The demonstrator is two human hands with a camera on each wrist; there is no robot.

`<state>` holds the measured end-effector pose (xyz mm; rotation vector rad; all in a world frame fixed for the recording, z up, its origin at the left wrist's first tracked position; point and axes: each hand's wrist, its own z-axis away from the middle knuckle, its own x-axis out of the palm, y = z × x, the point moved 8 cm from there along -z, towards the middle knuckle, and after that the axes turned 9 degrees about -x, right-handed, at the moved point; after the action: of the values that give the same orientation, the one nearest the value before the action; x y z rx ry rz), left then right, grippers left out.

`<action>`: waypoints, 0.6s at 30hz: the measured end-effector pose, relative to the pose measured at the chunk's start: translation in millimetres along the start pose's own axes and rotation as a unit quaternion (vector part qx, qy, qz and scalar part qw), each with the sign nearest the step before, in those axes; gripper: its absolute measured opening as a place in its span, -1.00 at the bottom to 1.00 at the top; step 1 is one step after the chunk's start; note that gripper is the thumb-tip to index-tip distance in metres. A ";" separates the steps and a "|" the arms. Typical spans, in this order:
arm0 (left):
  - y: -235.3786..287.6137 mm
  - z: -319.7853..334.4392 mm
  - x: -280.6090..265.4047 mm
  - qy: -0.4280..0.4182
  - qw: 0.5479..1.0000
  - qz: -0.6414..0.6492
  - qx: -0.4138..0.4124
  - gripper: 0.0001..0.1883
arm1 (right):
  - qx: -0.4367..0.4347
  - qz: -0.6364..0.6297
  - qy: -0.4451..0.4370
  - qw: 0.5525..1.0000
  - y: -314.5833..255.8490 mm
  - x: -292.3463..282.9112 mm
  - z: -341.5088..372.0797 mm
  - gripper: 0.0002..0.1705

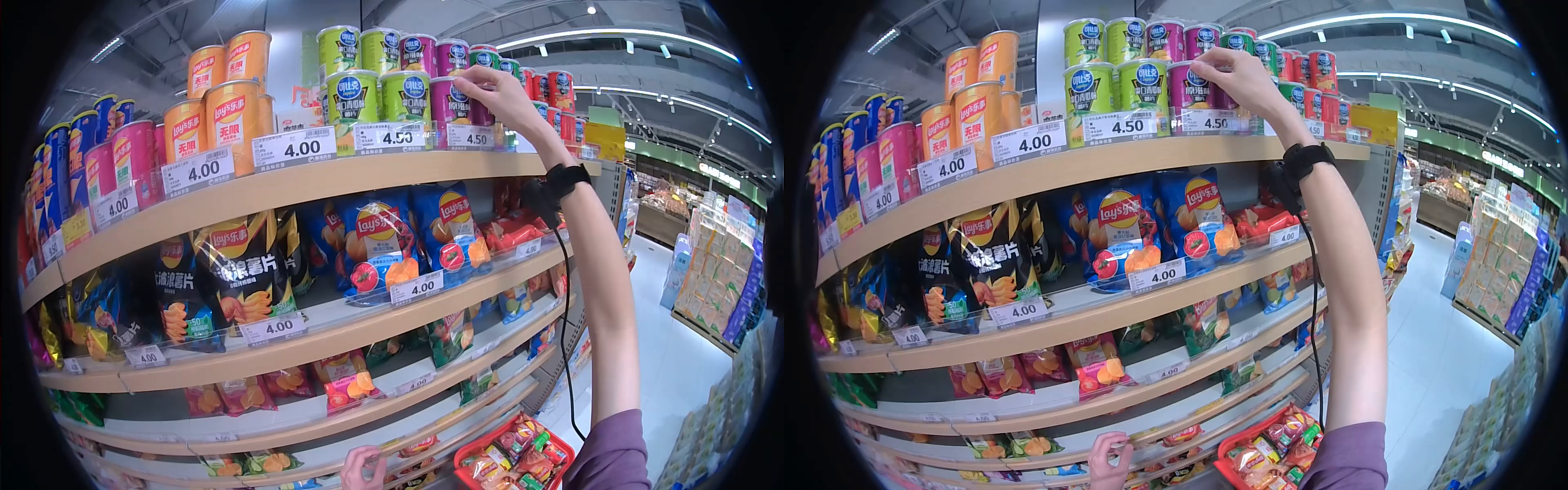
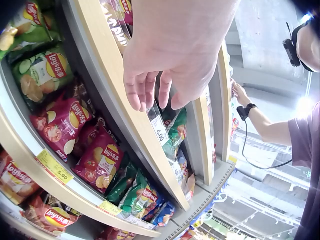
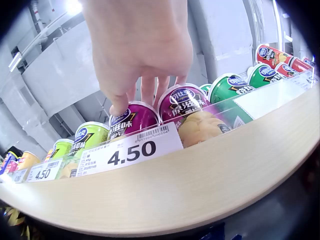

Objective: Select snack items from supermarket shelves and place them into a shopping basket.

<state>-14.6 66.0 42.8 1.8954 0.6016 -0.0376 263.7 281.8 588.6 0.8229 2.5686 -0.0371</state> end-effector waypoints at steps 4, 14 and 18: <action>2.6 0.9 -6.5 -0.002 1.000 0.003 0.010 -0.82 | 0.003 0.012 0.010 1.000 -7.9 0.6 6.3 -0.34; -5.1 -1.9 0.1 -0.010 0.999 -0.010 0.029 -0.82 | 0.010 0.121 0.090 0.988 -17.5 -23.1 -58.2 -0.36; -11.2 -2.8 -7.5 0.017 1.000 -0.008 0.020 -0.80 | -0.028 0.189 0.043 0.981 -17.7 -17.9 -112.2 -0.52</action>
<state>-26.5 68.7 36.6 1.9331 0.6430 -0.0273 221.8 274.9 695.4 1.3007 2.4329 0.1910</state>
